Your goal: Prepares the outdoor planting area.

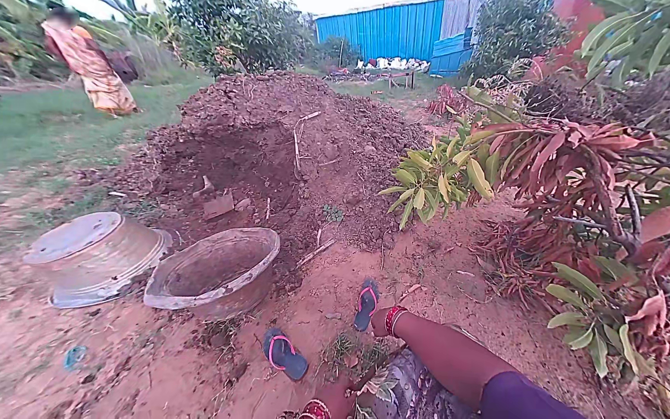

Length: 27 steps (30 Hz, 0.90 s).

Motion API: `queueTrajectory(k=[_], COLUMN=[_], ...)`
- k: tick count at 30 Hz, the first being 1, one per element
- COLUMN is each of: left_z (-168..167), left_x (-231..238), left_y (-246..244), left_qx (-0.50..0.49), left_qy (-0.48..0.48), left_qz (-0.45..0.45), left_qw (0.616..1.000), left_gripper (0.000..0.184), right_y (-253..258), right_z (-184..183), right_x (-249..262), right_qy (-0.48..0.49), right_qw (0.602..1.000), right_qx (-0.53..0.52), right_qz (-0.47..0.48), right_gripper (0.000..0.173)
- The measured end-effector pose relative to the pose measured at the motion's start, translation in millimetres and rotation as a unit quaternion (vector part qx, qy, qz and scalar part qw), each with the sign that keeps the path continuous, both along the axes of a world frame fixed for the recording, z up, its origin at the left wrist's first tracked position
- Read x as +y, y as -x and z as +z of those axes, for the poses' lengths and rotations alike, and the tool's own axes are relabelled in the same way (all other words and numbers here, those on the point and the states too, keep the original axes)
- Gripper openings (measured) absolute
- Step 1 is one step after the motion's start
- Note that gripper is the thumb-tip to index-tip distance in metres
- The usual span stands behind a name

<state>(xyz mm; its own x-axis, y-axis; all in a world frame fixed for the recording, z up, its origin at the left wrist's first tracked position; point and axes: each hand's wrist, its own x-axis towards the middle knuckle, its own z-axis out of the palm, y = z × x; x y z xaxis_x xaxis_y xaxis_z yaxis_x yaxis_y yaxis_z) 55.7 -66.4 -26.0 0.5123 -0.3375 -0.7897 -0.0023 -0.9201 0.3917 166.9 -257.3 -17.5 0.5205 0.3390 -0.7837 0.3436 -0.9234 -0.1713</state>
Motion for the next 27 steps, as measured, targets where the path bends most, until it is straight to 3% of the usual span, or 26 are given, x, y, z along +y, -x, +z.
queueTrajectory(k=[4, 8, 16, 22, 27], left_z=[1.6, -0.1, 0.7, 6.5, 8.9], left_x=[1.8, 1.6, 0.3, 5.5, 4.4], left_y=[-1.7, -1.1, 0.7, 5.6, 6.2], left_qx=[-0.007, -0.012, -0.022, -0.026, -0.02], left_qy=[-0.01, -0.008, -0.013, 0.001, 0.01], left_qz=[0.009, 0.009, 0.016, 0.034, 0.036], left_qw=[1.0, 1.0, 1.0, 0.999, 0.999], left_gripper=[0.048, 0.047, 0.048, 0.049, 0.049], right_y=[6.5, 3.7, 5.6, -0.8, -4.9], right_z=[13.4, 2.3, 7.4, -13.3, -19.0], right_x=[2.7, 2.3, -1.1, 7.1, 9.0], right_qy=[0.029, 0.026, 0.001, 0.056, 0.079], right_qw=[1.0, 1.0, 0.999, 0.998, 0.996], right_qx=[0.008, 0.005, 0.011, 0.007, 0.021], right_qz=[-0.007, 0.006, -0.039, 0.03, 0.046], right_gripper=[0.04, 0.041, 0.063, 0.042, 0.036])
